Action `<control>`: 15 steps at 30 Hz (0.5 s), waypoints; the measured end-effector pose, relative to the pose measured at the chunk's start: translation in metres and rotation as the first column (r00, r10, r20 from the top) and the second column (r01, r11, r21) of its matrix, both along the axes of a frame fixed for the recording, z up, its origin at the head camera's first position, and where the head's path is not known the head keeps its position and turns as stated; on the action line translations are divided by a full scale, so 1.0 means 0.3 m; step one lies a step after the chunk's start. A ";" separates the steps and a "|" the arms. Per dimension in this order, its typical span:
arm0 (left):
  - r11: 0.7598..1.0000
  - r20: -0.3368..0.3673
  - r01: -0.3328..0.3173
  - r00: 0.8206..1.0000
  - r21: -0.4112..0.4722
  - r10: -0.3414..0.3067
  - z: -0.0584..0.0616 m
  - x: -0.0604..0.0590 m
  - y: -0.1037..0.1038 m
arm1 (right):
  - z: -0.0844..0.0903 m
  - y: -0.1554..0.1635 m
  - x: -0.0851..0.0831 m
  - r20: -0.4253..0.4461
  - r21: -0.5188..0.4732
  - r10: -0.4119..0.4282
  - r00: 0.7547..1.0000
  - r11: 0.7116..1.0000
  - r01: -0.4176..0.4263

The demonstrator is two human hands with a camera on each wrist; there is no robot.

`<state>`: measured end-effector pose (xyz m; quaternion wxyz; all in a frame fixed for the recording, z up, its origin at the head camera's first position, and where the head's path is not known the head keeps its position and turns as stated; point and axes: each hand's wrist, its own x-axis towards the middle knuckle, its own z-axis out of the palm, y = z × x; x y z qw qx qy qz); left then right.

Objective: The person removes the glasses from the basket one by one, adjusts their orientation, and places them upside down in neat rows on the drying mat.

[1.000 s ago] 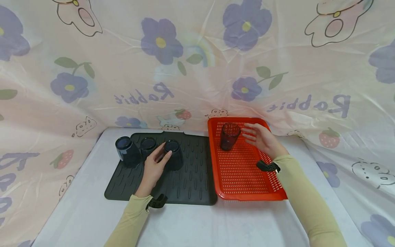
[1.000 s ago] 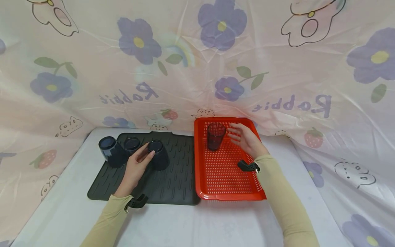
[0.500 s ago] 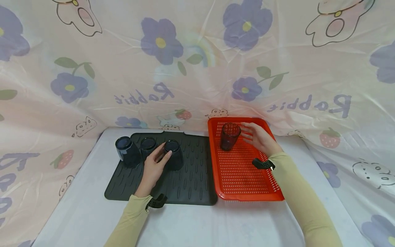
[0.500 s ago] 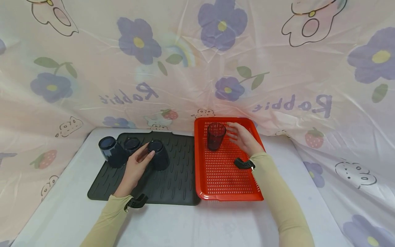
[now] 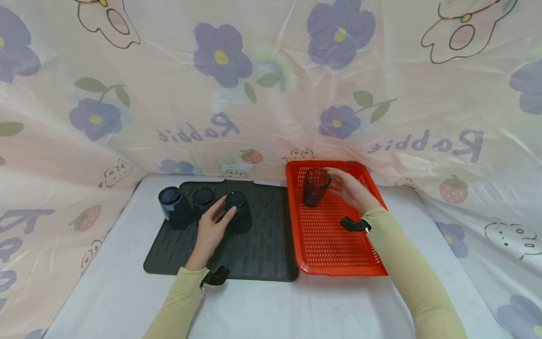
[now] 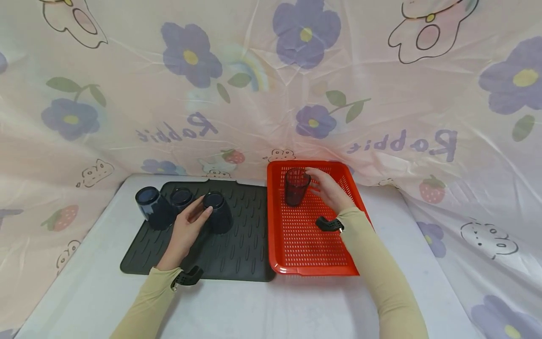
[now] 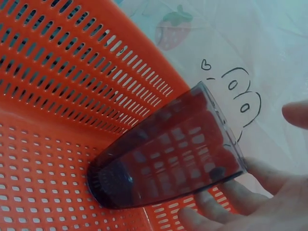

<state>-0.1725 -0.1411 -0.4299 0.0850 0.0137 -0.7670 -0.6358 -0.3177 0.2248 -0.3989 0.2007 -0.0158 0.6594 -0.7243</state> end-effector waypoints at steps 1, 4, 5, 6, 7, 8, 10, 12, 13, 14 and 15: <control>1.000 -0.001 -0.001 1.000 0.002 0.001 0.000 0.000 0.000 | -0.001 -0.001 0.000 -0.008 0.011 0.003 1.000 1.000 -0.003; 1.000 -0.004 0.000 1.000 0.008 0.000 -0.002 -0.002 0.000 | -0.005 -0.003 0.003 -0.035 0.047 0.010 0.999 0.999 -0.008; 1.000 -0.006 0.000 1.000 0.007 0.000 -0.004 -0.002 0.000 | -0.009 -0.002 0.003 -0.049 0.068 0.016 0.999 0.998 -0.013; 1.000 -0.007 0.000 1.000 0.008 0.000 -0.005 -0.002 0.000 | -0.012 -0.002 0.004 -0.063 0.084 0.023 0.998 0.996 -0.018; 1.000 -0.007 0.000 1.000 0.008 0.000 -0.006 -0.002 0.000 | -0.016 -0.003 0.004 -0.074 0.092 0.024 0.997 0.996 -0.018; 1.000 -0.007 0.001 1.000 0.009 -0.001 -0.007 -0.002 0.000 | -0.018 -0.003 0.005 -0.083 0.105 0.027 0.996 0.994 -0.018; 1.000 -0.007 0.001 1.000 0.008 -0.001 -0.008 -0.001 0.000 | -0.023 -0.005 0.006 -0.094 0.130 0.033 0.995 0.991 -0.020; 1.000 -0.004 0.000 1.000 0.006 0.000 -0.009 0.000 0.000 | -0.025 -0.006 0.010 -0.104 0.150 0.040 0.994 0.988 -0.024; 1.000 -0.004 0.000 1.000 0.006 0.000 -0.010 0.001 0.000 | -0.025 -0.008 0.013 -0.107 0.163 0.041 0.993 0.986 -0.023; 1.000 -0.004 0.000 1.000 0.005 0.000 -0.010 0.001 0.000 | -0.026 -0.009 0.016 -0.112 0.178 0.043 0.993 0.984 -0.022; 1.000 -0.003 0.000 1.000 0.003 0.000 -0.011 0.001 0.000 | -0.027 -0.010 0.018 -0.117 0.191 0.043 0.992 0.981 -0.020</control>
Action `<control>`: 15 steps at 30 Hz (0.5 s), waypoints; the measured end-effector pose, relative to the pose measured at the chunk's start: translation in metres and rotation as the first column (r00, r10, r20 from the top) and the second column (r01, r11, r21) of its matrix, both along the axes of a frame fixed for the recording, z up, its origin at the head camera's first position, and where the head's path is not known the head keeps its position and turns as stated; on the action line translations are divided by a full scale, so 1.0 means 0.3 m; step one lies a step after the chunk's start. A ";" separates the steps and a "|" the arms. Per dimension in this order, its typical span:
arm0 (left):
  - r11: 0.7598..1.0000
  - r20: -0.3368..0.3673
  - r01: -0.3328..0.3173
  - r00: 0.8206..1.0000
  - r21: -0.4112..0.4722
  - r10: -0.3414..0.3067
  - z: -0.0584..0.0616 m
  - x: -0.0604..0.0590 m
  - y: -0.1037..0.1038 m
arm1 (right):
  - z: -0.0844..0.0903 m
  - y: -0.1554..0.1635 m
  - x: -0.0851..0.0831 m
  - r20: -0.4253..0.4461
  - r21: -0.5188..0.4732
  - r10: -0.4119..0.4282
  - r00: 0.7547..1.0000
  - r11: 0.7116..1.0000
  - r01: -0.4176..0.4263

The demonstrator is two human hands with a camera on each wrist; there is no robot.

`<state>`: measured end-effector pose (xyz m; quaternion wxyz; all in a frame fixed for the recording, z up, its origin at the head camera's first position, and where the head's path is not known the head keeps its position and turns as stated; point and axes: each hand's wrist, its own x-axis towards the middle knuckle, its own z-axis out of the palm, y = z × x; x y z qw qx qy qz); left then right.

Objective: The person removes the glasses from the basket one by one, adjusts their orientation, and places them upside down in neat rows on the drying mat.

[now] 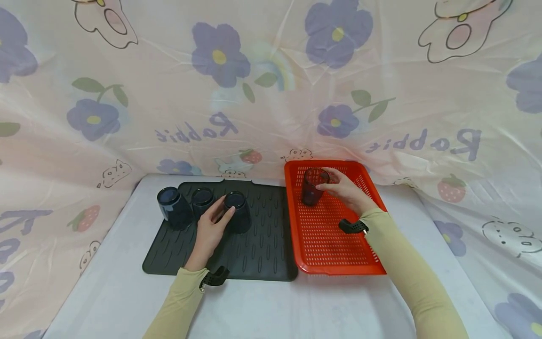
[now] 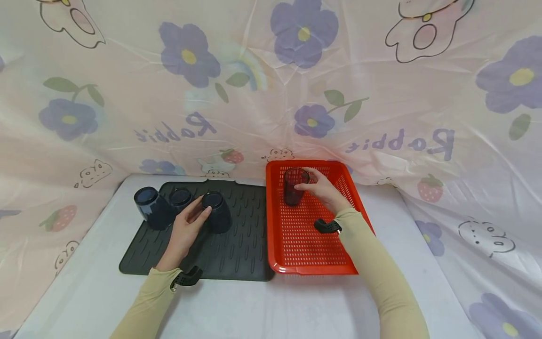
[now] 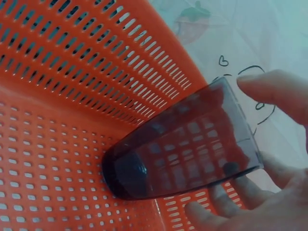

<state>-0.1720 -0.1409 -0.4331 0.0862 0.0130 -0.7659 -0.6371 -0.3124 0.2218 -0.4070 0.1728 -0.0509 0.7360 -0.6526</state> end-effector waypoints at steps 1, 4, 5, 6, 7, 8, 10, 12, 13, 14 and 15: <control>1.000 0.000 0.000 1.000 -0.001 0.000 0.000 0.000 0.000 | -0.002 -0.001 0.002 -0.008 0.017 -0.004 1.000 1.000 0.004; 1.000 0.000 0.001 1.000 -0.002 -0.001 0.002 0.001 0.001 | -0.012 -0.004 0.001 -0.030 0.045 -0.010 1.000 0.999 0.011; 1.000 0.000 0.001 1.000 -0.003 -0.001 0.002 0.001 0.001 | -0.016 -0.005 0.000 -0.037 0.049 -0.014 0.999 0.999 0.016; 1.000 0.001 0.000 1.000 -0.003 0.000 0.002 0.001 0.001 | -0.021 -0.006 -0.002 -0.042 0.049 -0.019 0.999 0.999 0.021; 1.000 0.002 0.000 1.000 -0.003 0.000 0.001 0.000 0.000 | -0.025 -0.006 -0.003 -0.048 0.049 -0.022 0.999 0.998 0.025; 1.000 0.002 -0.002 1.000 -0.003 0.002 0.000 -0.001 0.000 | -0.028 -0.007 -0.005 -0.054 0.050 -0.022 0.998 0.998 0.025; 1.000 0.003 -0.003 1.000 -0.001 0.003 -0.004 -0.005 -0.001 | -0.032 -0.009 -0.006 -0.061 0.054 -0.028 0.998 0.998 0.031; 1.000 0.002 -0.005 1.000 0.006 0.005 -0.028 -0.017 -0.006 | -0.031 -0.011 -0.003 -0.061 0.062 -0.030 0.998 0.997 0.034; 1.000 0.002 -0.006 1.000 0.007 0.006 -0.041 -0.023 -0.009 | -0.029 -0.013 -0.001 -0.058 0.068 -0.032 0.998 0.997 0.036; 1.000 0.002 -0.008 1.000 0.008 0.008 -0.055 -0.030 -0.011 | -0.027 -0.014 0.001 -0.054 0.073 -0.035 0.998 0.997 0.039; 1.000 0.002 -0.010 1.000 0.007 0.010 -0.069 -0.036 -0.014 | -0.025 -0.014 0.003 -0.048 0.074 -0.037 0.998 0.996 0.040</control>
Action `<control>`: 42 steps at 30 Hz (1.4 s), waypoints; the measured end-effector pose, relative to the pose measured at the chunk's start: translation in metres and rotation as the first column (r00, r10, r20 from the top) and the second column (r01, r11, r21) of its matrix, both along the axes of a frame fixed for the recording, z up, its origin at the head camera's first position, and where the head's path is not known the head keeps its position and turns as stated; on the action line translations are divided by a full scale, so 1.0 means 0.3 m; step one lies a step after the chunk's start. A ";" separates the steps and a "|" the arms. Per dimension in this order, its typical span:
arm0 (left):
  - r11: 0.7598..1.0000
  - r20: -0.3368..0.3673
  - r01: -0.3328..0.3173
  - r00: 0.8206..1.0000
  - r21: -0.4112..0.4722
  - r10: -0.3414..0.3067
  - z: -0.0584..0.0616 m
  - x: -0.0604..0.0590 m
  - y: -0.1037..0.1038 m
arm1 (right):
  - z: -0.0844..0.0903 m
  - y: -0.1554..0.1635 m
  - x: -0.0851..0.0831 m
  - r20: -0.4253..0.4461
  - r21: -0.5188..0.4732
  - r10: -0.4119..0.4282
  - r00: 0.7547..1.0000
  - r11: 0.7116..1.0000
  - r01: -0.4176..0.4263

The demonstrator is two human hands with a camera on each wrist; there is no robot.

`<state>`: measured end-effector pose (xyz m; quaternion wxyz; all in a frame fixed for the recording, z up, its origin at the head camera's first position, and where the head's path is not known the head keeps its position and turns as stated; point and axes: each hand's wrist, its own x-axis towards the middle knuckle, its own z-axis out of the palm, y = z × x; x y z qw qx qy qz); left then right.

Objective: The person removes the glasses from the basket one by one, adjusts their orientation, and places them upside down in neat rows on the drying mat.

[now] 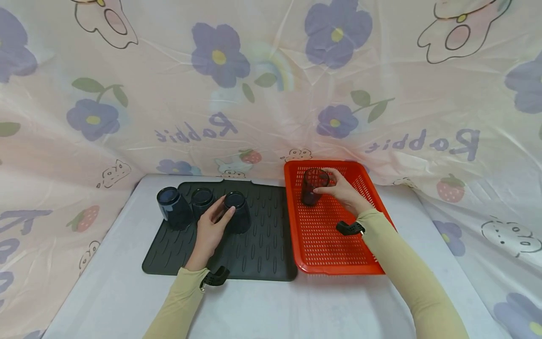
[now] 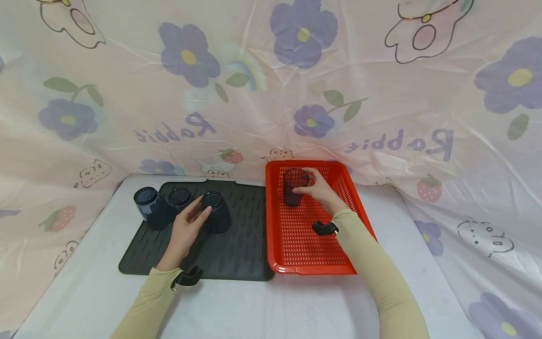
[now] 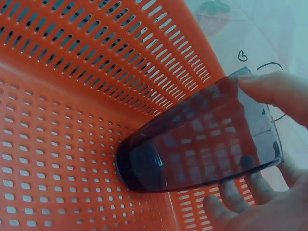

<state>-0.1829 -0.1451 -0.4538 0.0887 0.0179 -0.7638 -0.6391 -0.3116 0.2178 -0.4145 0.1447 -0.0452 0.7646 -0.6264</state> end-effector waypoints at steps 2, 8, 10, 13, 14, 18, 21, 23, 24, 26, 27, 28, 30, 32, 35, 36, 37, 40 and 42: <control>1.000 -0.005 -0.010 1.000 -0.003 0.010 -0.029 -0.013 -0.005 | 0.005 0.000 0.003 0.011 0.004 -0.002 1.000 1.000 0.002; 0.998 -0.032 -0.060 0.998 -0.015 0.059 -0.046 -0.019 0.006 | 0.012 0.000 0.001 0.020 0.011 -0.005 1.000 1.000 0.005; 0.997 -0.032 -0.075 0.997 -0.011 0.074 -0.045 -0.019 0.012 | 0.013 -0.001 0.000 0.023 0.012 -0.004 1.000 1.000 0.003; 0.996 -0.023 -0.093 0.995 -0.005 0.093 -0.043 -0.018 0.018 | 0.014 -0.002 0.001 0.022 0.007 -0.001 1.000 1.000 0.001; 0.995 -0.021 -0.096 0.995 -0.006 0.095 -0.043 -0.017 0.020 | 0.014 -0.002 0.002 0.018 0.010 -0.003 1.000 1.000 0.003; 0.995 -0.014 -0.100 0.995 -0.003 0.100 -0.042 -0.013 0.023 | 0.014 0.002 0.009 -0.008 0.051 -0.009 1.000 0.999 0.010; 0.996 -0.016 -0.094 0.995 -0.001 0.094 -0.041 -0.009 0.024 | 0.016 0.008 0.017 -0.027 0.115 -0.011 1.000 0.993 0.014; 0.996 -0.019 -0.089 0.996 -0.001 0.089 -0.039 -0.006 0.025 | 0.018 0.011 0.022 -0.032 0.145 -0.008 0.999 0.989 0.013; 0.996 -0.020 -0.087 0.996 -0.002 0.087 -0.038 -0.005 0.026 | 0.020 0.014 0.025 -0.035 0.158 -0.005 0.999 0.987 0.010; 0.996 -0.022 -0.085 0.996 -0.003 0.084 -0.036 -0.003 0.026 | 0.023 0.017 0.032 -0.039 0.174 0.003 0.999 0.985 0.004; 0.996 -0.022 -0.085 0.996 -0.005 0.085 -0.034 -0.002 0.026 | 0.024 0.019 0.034 -0.039 0.176 0.007 0.999 0.984 0.000; 0.996 -0.022 -0.084 0.996 -0.006 0.084 -0.033 -0.002 0.026 | 0.024 0.020 0.037 -0.040 0.176 0.008 0.999 0.984 -0.001; 0.997 -0.022 -0.082 0.996 -0.006 0.082 -0.031 -0.001 0.025 | 0.024 0.023 0.040 -0.042 0.171 0.010 0.999 0.985 -0.003; 0.997 -0.020 -0.079 0.997 -0.008 0.078 -0.029 -0.001 0.023 | 0.023 0.025 0.043 -0.048 0.180 0.006 0.999 0.984 0.003; 0.997 -0.016 -0.077 0.997 -0.006 0.077 -0.027 0.000 0.022 | 0.022 0.031 0.050 -0.050 0.176 -0.006 0.999 0.984 0.015; 0.997 -0.013 -0.077 0.997 -0.006 0.077 -0.027 0.000 0.022 | 0.023 0.032 0.055 -0.047 0.179 -0.015 0.999 0.984 0.023; 0.997 -0.012 -0.076 0.997 -0.006 0.076 -0.027 -0.001 0.022 | 0.025 0.035 0.060 -0.047 0.184 -0.023 0.999 0.982 0.031; 0.997 -0.007 -0.075 0.997 -0.007 0.075 -0.029 -0.003 0.020 | 0.029 0.044 0.074 -0.034 0.174 -0.050 0.998 0.983 0.055; 0.997 -0.001 -0.074 0.997 -0.008 0.074 -0.030 -0.005 0.018 | 0.031 0.049 0.084 -0.025 0.159 -0.063 0.998 0.985 0.066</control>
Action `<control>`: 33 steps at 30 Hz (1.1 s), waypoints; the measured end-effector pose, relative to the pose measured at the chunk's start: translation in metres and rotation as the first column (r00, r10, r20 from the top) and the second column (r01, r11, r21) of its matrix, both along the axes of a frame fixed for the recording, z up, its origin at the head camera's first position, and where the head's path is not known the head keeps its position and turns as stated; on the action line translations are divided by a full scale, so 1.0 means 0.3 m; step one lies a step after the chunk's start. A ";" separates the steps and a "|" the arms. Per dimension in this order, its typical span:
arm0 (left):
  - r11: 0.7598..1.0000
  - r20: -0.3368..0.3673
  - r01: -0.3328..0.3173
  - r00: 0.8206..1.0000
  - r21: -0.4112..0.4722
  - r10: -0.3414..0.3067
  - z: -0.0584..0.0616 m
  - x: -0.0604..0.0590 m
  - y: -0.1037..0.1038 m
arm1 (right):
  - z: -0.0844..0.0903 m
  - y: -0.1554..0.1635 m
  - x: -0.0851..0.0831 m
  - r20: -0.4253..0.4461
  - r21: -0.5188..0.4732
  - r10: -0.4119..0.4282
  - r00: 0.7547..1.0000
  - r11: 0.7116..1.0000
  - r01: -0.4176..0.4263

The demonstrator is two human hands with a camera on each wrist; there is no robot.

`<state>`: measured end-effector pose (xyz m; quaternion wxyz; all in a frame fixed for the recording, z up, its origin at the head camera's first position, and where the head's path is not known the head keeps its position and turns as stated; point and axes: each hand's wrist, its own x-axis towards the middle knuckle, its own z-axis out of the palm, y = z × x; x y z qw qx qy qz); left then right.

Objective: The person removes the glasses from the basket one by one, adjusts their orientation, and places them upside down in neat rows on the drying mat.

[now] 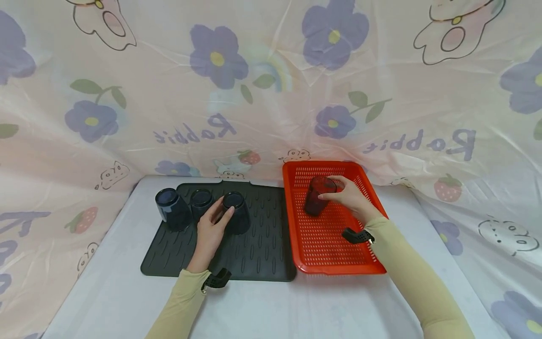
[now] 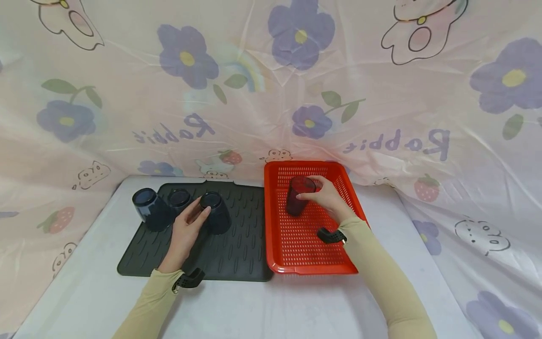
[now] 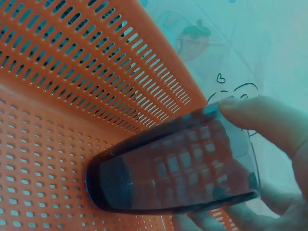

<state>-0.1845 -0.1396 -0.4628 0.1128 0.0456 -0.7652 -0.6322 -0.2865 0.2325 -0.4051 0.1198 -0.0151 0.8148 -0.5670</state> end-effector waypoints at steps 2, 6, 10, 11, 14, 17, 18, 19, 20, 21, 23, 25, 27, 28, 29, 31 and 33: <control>1.000 0.007 0.001 1.000 -0.003 -0.001 -0.002 -0.002 -0.001 | -0.001 0.008 0.008 0.006 -0.024 -0.005 1.000 1.000 0.005; 1.000 0.014 -0.003 1.000 -0.002 0.003 0.000 -0.003 -0.001 | 0.002 0.023 0.026 0.015 -0.037 -0.005 1.000 0.999 0.006; 1.000 0.014 -0.003 1.000 0.000 0.003 0.003 -0.003 -0.001 | 0.003 0.037 0.044 0.027 -0.032 -0.007 1.000 0.999 0.008; 1.000 0.014 -0.003 1.000 0.000 0.003 0.003 -0.003 -0.001 | 0.004 0.039 0.048 0.028 -0.033 -0.007 1.000 0.999 0.008; 1.000 0.013 -0.003 1.000 -0.002 0.003 0.003 -0.003 0.000 | 0.004 0.047 0.059 0.023 -0.017 -0.005 1.000 1.000 0.006; 1.000 0.011 -0.005 1.000 -0.003 0.005 0.004 -0.002 0.002 | 0.004 0.054 0.068 0.018 -0.004 -0.003 1.000 1.000 0.003; 1.000 0.011 -0.004 1.000 -0.002 0.004 0.004 -0.002 0.003 | 0.004 0.057 0.071 0.018 -0.005 -0.001 1.000 1.000 0.001; 1.000 0.011 -0.004 1.000 -0.001 0.004 0.004 -0.001 0.003 | 0.004 0.059 0.074 0.019 -0.010 0.001 1.000 1.000 -0.001; 1.000 0.011 -0.004 1.000 0.000 0.004 0.005 -0.001 0.003 | 0.004 0.062 0.077 0.021 -0.016 0.002 1.000 1.000 -0.002; 1.000 0.011 -0.004 1.000 -0.001 0.004 0.006 -0.001 0.004 | 0.005 0.064 0.080 0.020 -0.020 0.006 1.000 1.000 -0.005; 1.000 0.008 -0.006 1.000 0.000 0.006 0.007 -0.001 0.003 | 0.007 0.068 0.085 0.015 -0.032 0.012 1.000 0.999 -0.011; 1.000 0.007 -0.009 1.000 -0.001 0.009 0.009 0.000 0.003 | 0.010 0.070 0.089 0.009 -0.038 0.016 1.000 0.999 -0.016; 1.000 0.007 -0.011 1.000 -0.004 0.011 0.011 0.000 0.003 | 0.015 0.070 0.093 0.004 -0.042 0.019 1.000 0.999 -0.019; 1.000 0.007 -0.010 1.000 -0.004 0.010 0.012 0.000 0.003 | 0.016 0.070 0.095 0.003 -0.045 0.018 1.000 0.999 -0.017; 1.000 0.009 -0.010 1.000 -0.006 0.010 0.012 0.000 0.003 | 0.018 0.071 0.097 0.003 -0.044 0.017 1.000 0.999 -0.016; 1.000 0.011 -0.009 1.000 -0.010 0.009 0.013 -0.001 0.004 | 0.022 0.072 0.100 0.005 -0.047 0.016 1.000 0.999 -0.016; 1.000 0.013 -0.006 1.000 -0.013 0.006 0.014 -0.001 0.004 | 0.025 0.074 0.104 0.001 -0.044 0.015 1.000 0.999 -0.015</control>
